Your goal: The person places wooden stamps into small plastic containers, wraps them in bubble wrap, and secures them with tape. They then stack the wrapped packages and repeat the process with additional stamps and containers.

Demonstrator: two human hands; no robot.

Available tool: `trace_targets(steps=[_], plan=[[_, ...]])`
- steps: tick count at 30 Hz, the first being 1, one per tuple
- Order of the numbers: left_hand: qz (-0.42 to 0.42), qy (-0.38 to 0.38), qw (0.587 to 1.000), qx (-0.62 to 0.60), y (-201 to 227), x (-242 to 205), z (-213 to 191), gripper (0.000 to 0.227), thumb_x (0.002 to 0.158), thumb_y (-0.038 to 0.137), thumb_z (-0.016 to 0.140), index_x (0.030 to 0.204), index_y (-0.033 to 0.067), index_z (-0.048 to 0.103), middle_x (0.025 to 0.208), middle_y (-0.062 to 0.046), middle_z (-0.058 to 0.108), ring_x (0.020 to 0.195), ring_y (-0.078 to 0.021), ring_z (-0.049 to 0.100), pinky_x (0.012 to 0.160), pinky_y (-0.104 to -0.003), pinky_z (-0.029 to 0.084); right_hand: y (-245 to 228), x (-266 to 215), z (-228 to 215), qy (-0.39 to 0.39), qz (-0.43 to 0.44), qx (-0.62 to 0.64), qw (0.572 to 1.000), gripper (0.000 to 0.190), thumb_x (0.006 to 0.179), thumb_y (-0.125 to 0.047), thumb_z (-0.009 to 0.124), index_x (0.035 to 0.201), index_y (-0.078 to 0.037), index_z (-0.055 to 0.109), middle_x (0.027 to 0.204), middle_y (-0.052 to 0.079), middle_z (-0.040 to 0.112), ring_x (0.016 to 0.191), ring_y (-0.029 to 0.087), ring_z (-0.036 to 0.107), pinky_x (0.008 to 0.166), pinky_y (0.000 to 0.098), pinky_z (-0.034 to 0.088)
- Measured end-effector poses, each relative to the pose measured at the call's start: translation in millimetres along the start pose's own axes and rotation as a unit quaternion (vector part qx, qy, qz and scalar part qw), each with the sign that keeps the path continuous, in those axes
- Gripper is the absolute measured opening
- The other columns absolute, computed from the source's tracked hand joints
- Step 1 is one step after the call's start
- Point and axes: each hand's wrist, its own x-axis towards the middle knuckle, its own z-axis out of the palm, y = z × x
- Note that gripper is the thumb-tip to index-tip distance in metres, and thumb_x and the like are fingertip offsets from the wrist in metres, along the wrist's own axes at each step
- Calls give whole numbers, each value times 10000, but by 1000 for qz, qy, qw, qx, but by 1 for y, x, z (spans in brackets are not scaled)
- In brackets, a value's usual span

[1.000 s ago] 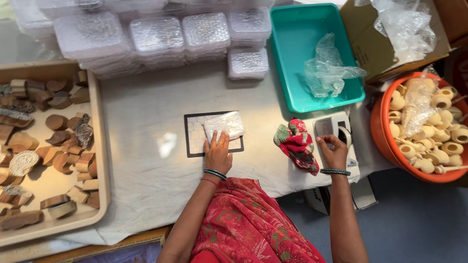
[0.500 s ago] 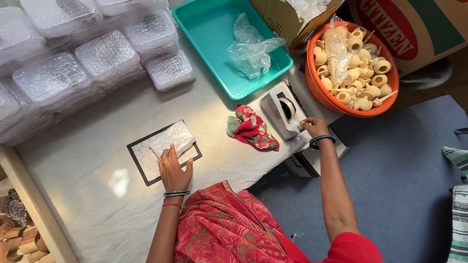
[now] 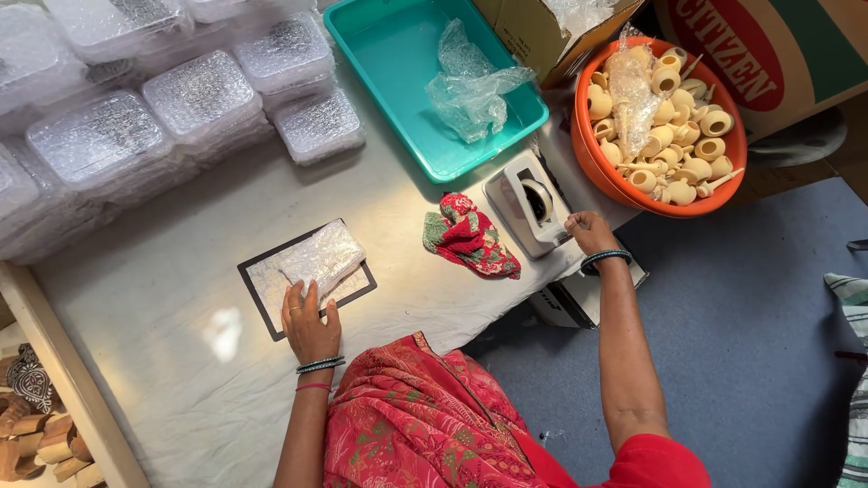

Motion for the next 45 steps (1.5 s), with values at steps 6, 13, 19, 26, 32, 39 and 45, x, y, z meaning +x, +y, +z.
trace_targets(steps=[6, 13, 19, 26, 32, 39, 45], plan=[[-2, -49, 997, 60, 5, 1, 1, 556, 881, 233, 712, 1411, 106, 600, 1541, -119, 443, 1481, -326, 362, 1201, -607, 242, 14, -25, -20, -64, 117, 110, 985, 198, 956, -220, 701, 954, -22, 690, 857, 50, 706, 799, 142, 645, 728, 316, 500], [-3, -53, 998, 42, 2, -2, 4, 629, 883, 209, 699, 1487, 129, 545, 1567, -130, 419, 1452, -305, 397, 1214, -580, 270, 36, -41, 2, -65, 173, 199, 962, 219, 952, -276, 729, 979, -60, 707, 841, 15, 699, 771, 99, 643, 658, 278, 507], [-2, -56, 997, 59, 6, -1, 4, 633, 896, 184, 693, 1503, 132, 521, 1590, -130, 405, 1427, -298, 437, 1219, -578, 269, 59, -28, 10, -57, 103, 206, 971, 232, 949, -257, 743, 1010, -35, 710, 858, 27, 703, 800, 116, 650, 696, 302, 541], [-44, -63, 994, 72, 10, -3, -7, 671, 882, 178, 712, 1514, 152, 487, 1586, -84, 385, 1386, -295, 458, 1205, -600, 249, 61, -8, 1, -96, 76, -96, 988, 299, 914, -244, 753, 1071, 11, 751, 1022, 180, 756, 963, 291, 708, 846, 423, 550], [-68, -82, 990, 87, 10, -3, 5, 684, 884, 185, 715, 1518, 169, 459, 1589, -57, 369, 1384, -264, 447, 1203, -589, 231, 12, -47, -26, -72, 98, -277, 953, 287, 891, -250, 793, 1018, 6, 823, 1005, 217, 781, 986, 343, 735, 894, 437, 547], [-63, -88, 991, 79, 12, -3, 4, 710, 884, 167, 714, 1531, 169, 422, 1599, -56, 357, 1395, -261, 430, 1199, -604, 210, -162, -65, 99, -177, -251, -63, 950, 313, 931, -288, 758, 1055, -3, 719, 920, 117, 752, 830, 179, 690, 740, 335, 533], [-61, -105, 988, 94, 12, -3, 4, 704, 892, 111, 682, 1544, 177, 424, 1600, -56, 357, 1366, -265, 449, 1204, -619, 194, -315, -94, 240, -311, -369, -180, 857, 218, 971, -306, 669, 1015, -104, 740, 918, 92, 782, 854, 247, 749, 773, 394, 565]])
